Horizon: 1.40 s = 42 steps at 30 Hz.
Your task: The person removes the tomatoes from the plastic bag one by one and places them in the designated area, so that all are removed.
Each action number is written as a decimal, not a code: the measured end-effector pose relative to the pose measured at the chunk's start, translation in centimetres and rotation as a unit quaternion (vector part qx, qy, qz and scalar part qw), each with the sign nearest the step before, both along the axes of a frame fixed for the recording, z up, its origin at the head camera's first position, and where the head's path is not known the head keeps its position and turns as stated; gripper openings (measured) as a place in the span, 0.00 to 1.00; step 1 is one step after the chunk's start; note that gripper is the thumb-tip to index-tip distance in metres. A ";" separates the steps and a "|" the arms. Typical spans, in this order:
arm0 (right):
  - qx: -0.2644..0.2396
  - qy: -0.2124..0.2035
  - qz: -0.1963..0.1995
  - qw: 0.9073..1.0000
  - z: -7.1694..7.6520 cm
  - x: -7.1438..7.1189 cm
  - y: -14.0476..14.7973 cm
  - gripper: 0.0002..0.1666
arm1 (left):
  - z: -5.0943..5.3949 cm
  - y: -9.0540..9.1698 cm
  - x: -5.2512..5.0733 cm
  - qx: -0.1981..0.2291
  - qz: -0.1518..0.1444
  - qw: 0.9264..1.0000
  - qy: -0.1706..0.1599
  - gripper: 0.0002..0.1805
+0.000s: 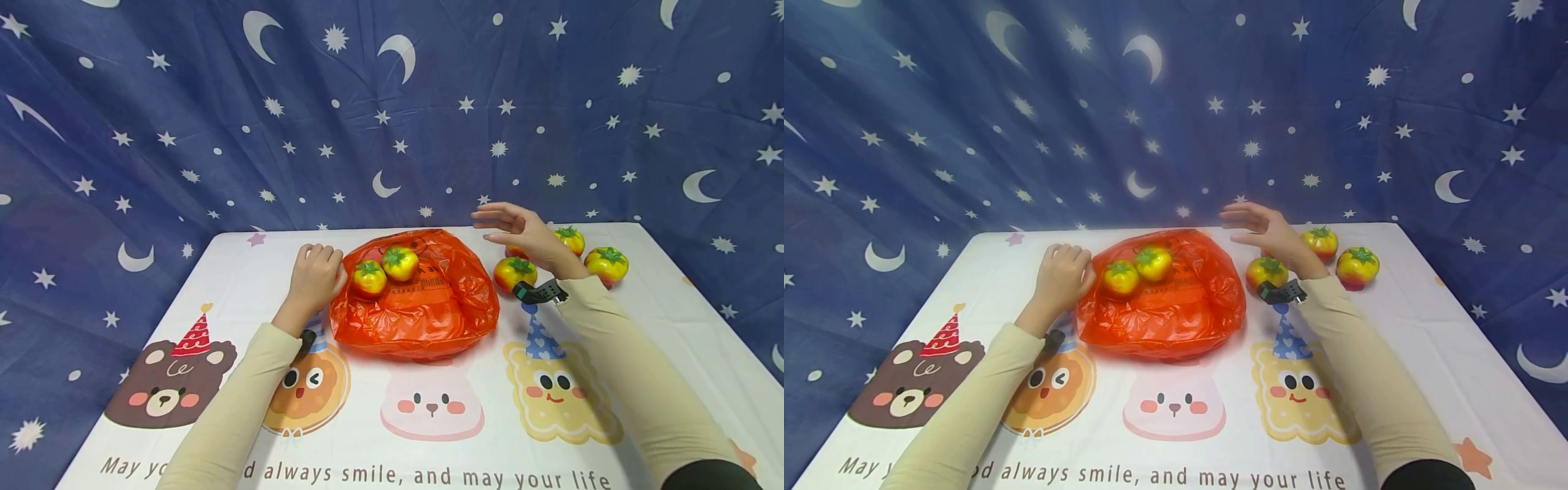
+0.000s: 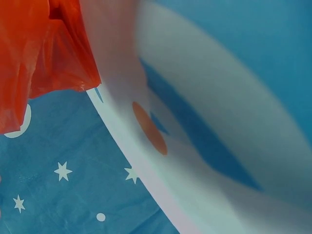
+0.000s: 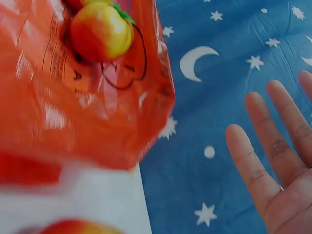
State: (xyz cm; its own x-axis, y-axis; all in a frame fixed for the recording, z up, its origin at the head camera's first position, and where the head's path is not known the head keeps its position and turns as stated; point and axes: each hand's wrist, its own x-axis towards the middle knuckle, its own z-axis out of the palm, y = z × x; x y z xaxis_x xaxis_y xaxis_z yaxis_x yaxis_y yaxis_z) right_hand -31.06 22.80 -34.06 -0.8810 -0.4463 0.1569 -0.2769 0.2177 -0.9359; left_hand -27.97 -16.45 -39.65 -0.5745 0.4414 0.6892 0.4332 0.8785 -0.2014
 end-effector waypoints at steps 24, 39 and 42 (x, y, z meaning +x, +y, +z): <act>-0.054 -0.015 0.012 0.998 -2.3 -1.3 -7.6 0.25 | 0.0 0.0 0.2 0.002 -0.005 1.000 0.005 0.06; -0.028 -0.040 -0.022 0.999 -4.5 -1.5 -10.6 0.25 | 0.0 0.1 0.2 0.003 -0.001 1.000 -0.003 0.06; -0.029 -0.043 -0.019 0.998 -4.9 -1.6 -11.0 0.25 | 0.0 0.1 0.2 0.003 -0.001 1.000 0.000 0.06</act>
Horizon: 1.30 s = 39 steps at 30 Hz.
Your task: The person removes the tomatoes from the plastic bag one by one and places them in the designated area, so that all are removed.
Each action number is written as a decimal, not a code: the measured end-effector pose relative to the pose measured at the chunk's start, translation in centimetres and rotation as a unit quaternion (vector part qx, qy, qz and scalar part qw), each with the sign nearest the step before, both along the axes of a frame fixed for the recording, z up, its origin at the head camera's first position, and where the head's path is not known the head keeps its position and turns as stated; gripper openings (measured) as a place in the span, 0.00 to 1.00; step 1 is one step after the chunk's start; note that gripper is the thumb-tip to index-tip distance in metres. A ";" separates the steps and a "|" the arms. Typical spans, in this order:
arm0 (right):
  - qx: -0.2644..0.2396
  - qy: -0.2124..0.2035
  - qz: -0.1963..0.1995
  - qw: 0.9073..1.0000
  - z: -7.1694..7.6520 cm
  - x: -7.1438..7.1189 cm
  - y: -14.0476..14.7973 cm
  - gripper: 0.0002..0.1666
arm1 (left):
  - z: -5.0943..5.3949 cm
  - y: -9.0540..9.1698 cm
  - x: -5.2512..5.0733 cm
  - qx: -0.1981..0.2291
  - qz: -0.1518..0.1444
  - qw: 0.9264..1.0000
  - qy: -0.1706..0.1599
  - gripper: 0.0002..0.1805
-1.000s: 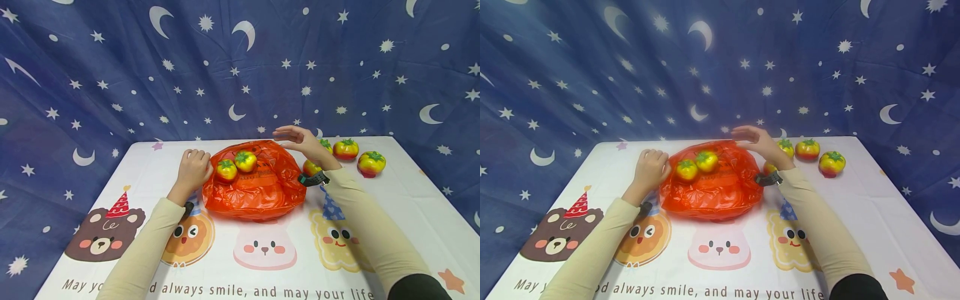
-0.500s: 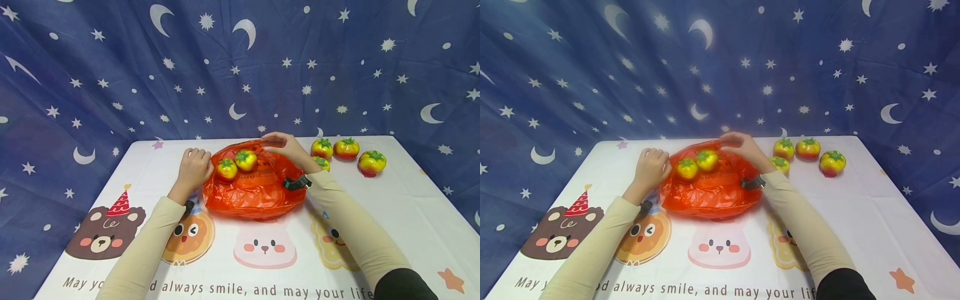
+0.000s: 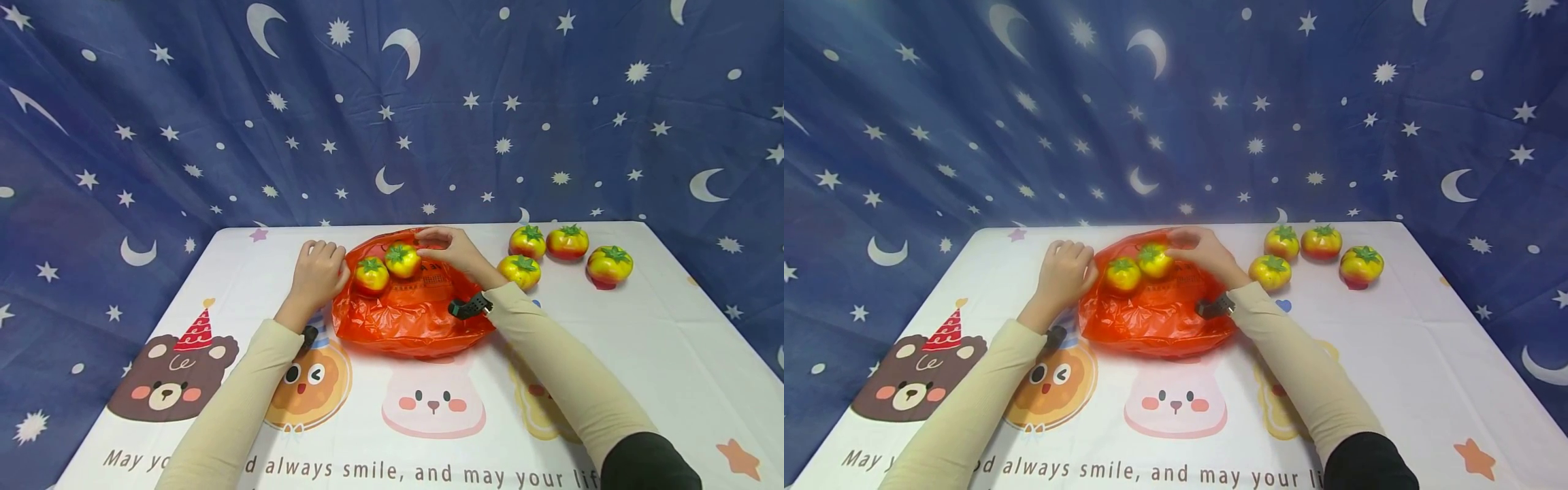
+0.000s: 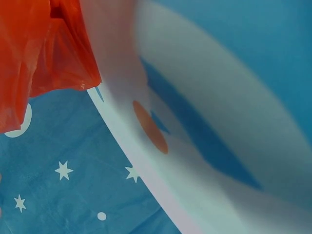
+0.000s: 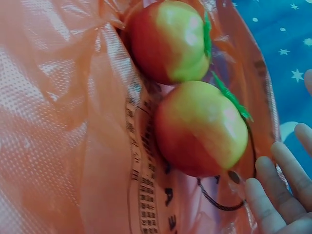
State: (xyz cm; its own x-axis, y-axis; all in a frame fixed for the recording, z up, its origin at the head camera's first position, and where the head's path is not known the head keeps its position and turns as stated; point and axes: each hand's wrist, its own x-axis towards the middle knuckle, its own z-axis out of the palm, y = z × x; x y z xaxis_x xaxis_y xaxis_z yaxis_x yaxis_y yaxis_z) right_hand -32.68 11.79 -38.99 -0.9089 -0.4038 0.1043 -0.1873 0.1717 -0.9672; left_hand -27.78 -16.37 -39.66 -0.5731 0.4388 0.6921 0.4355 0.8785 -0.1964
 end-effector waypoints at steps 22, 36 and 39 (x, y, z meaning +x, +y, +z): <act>0.082 -0.002 -0.006 0.997 -1.2 0.0 -1.2 0.28 | 0.0 -0.1 -0.1 0.000 -0.003 1.000 0.003 0.06; 0.092 0.001 -0.017 0.996 -1.4 -0.1 -1.2 0.24 | -0.2 -0.2 -0.3 0.003 -0.005 1.000 0.015 0.06; 0.100 0.000 -0.023 0.995 -1.4 -0.1 -1.2 0.24 | -0.2 -0.2 -0.2 0.003 -0.005 1.000 0.010 0.06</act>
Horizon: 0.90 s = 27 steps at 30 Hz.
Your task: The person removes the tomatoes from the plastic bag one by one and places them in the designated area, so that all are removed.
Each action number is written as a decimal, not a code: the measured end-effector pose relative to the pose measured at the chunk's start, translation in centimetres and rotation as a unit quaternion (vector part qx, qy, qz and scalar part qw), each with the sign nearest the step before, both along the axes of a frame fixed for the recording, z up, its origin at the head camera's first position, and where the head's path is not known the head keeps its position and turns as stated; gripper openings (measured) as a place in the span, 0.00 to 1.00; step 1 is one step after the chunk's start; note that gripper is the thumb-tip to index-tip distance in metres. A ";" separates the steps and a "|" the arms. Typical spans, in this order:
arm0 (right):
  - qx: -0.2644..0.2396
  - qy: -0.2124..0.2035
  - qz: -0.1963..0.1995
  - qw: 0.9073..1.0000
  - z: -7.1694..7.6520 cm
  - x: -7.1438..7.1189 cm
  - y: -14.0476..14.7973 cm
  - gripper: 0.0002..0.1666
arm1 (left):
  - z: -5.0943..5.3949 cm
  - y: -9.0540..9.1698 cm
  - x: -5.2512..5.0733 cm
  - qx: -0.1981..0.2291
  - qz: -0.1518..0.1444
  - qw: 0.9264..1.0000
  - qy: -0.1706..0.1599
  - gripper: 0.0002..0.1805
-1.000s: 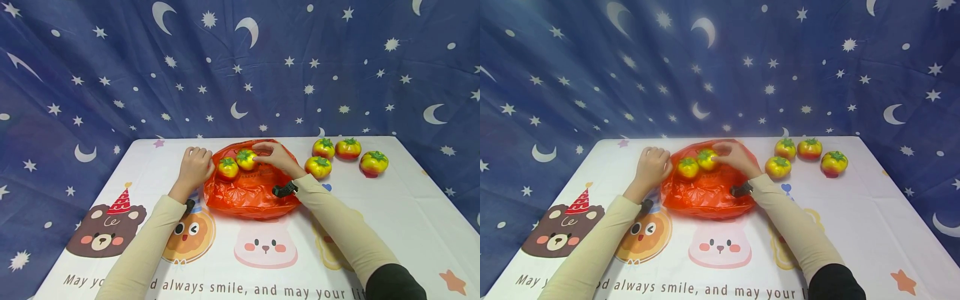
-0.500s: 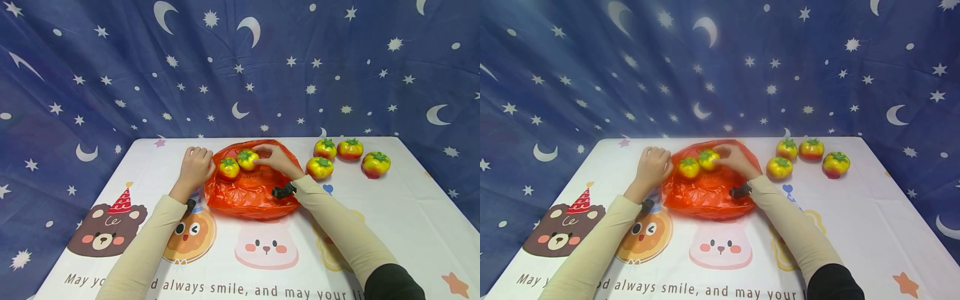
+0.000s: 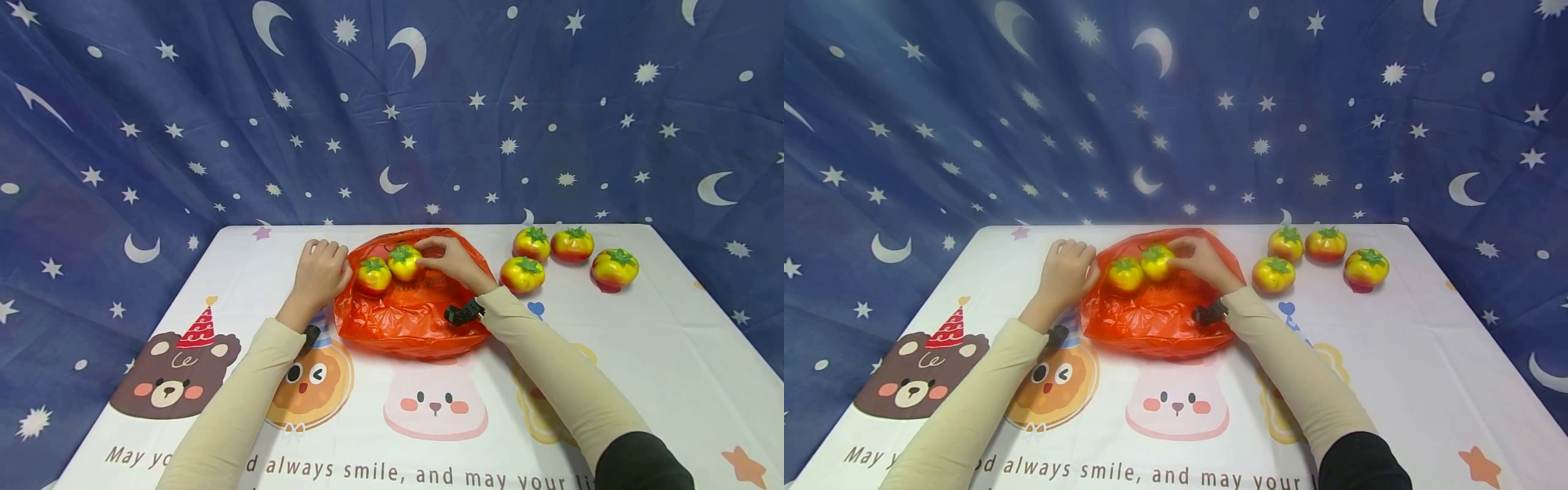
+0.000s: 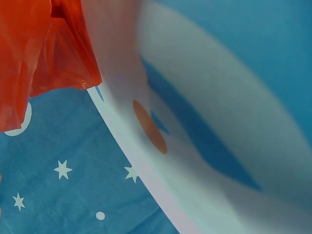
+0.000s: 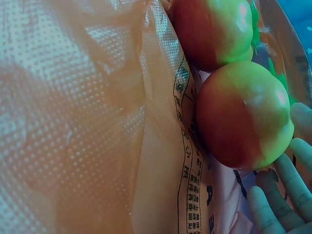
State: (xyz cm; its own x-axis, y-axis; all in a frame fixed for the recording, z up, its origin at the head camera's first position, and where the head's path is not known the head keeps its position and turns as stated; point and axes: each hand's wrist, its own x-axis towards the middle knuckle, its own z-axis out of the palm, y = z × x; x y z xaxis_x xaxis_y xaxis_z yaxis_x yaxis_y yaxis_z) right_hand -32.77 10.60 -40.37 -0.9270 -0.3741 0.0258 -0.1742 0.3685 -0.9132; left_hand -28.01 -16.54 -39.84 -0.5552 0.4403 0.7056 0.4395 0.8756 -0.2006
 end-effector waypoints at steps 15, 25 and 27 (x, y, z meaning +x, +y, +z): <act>0.005 0.003 0.014 1.000 -0.5 -0.3 0.1 0.30 | 0.0 0.0 0.0 0.001 0.001 1.000 -0.011 0.06; 0.012 -0.006 0.039 0.999 -0.6 -0.4 0.0 0.36 | 0.1 0.0 0.1 0.002 0.001 1.000 -0.009 0.06; 0.012 -0.009 0.041 0.999 -0.6 -0.3 0.0 0.36 | 0.1 0.0 0.2 0.002 0.000 1.000 -0.008 0.06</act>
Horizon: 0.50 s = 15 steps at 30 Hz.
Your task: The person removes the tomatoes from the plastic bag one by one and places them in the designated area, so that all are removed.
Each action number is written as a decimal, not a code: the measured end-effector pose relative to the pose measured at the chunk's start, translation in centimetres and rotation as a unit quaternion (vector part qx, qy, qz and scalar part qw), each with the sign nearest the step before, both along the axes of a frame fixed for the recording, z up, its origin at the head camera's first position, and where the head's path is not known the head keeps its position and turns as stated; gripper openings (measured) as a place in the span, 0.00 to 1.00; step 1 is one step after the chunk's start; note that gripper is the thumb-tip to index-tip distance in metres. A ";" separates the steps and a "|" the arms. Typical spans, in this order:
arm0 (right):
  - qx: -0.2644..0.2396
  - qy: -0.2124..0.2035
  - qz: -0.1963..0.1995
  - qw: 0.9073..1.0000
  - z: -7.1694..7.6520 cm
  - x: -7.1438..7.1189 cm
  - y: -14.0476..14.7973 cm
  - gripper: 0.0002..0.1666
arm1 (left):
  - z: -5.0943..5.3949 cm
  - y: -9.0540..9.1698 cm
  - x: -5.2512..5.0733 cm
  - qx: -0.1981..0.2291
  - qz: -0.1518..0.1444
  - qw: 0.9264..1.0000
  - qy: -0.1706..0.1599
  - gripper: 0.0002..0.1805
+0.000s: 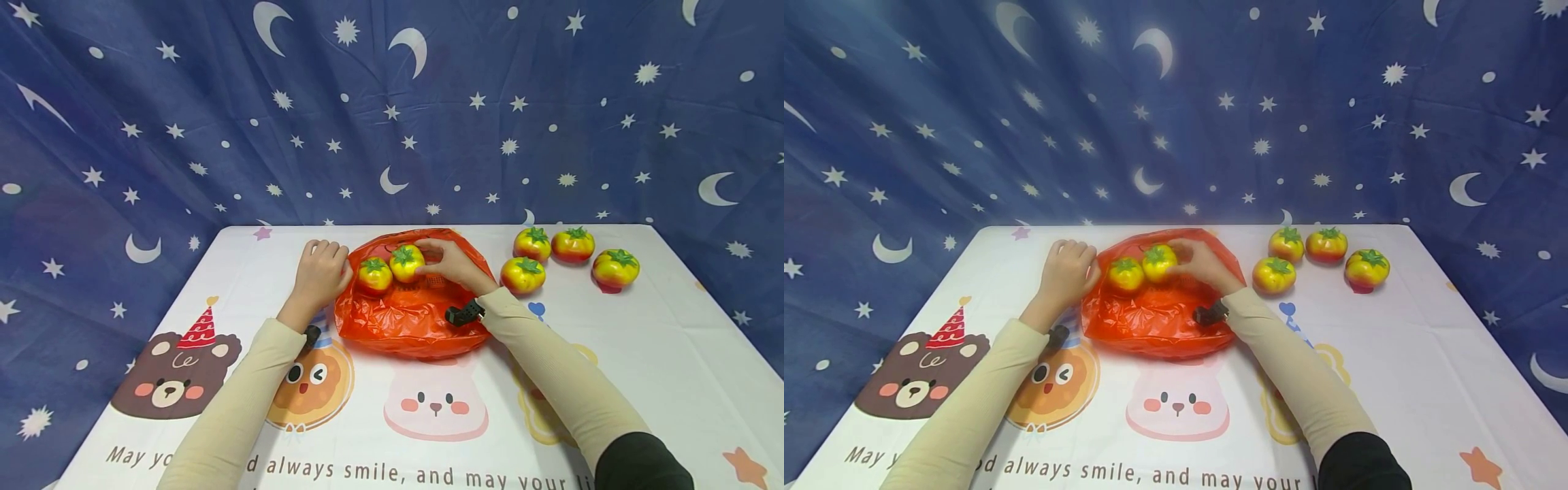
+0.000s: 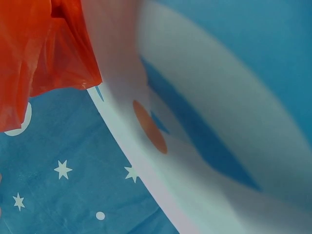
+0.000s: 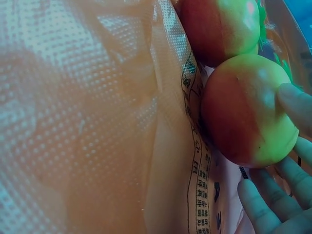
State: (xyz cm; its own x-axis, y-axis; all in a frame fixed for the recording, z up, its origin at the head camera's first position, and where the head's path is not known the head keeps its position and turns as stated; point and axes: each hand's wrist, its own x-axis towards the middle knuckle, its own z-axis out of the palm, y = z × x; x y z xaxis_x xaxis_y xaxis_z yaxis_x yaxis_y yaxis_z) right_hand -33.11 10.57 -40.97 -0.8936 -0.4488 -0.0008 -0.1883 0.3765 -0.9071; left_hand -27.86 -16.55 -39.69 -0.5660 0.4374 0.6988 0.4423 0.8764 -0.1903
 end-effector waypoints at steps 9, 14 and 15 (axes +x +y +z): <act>-0.013 -0.008 0.016 1.000 -0.5 -0.3 0.0 0.39 | 0.1 0.1 0.0 -0.005 0.006 1.000 -0.004 0.06; -0.009 -0.003 0.031 0.999 -0.7 -0.3 0.2 0.42 | -0.1 0.0 -0.1 -0.002 0.003 1.000 0.002 0.06; -0.008 -0.002 0.032 0.999 -0.7 -0.3 0.2 0.43 | -0.1 0.0 -0.1 -0.002 0.003 1.000 0.003 0.06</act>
State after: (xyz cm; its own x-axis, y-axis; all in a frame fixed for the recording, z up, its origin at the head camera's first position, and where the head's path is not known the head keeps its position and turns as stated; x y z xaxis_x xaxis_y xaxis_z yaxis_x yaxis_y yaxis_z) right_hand -33.37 10.76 -41.68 -0.8629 -0.5053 0.0027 -0.2073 0.3492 -0.9138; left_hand -27.94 -16.51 -39.75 -0.5649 0.4367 0.7001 0.4365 0.8782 -0.1956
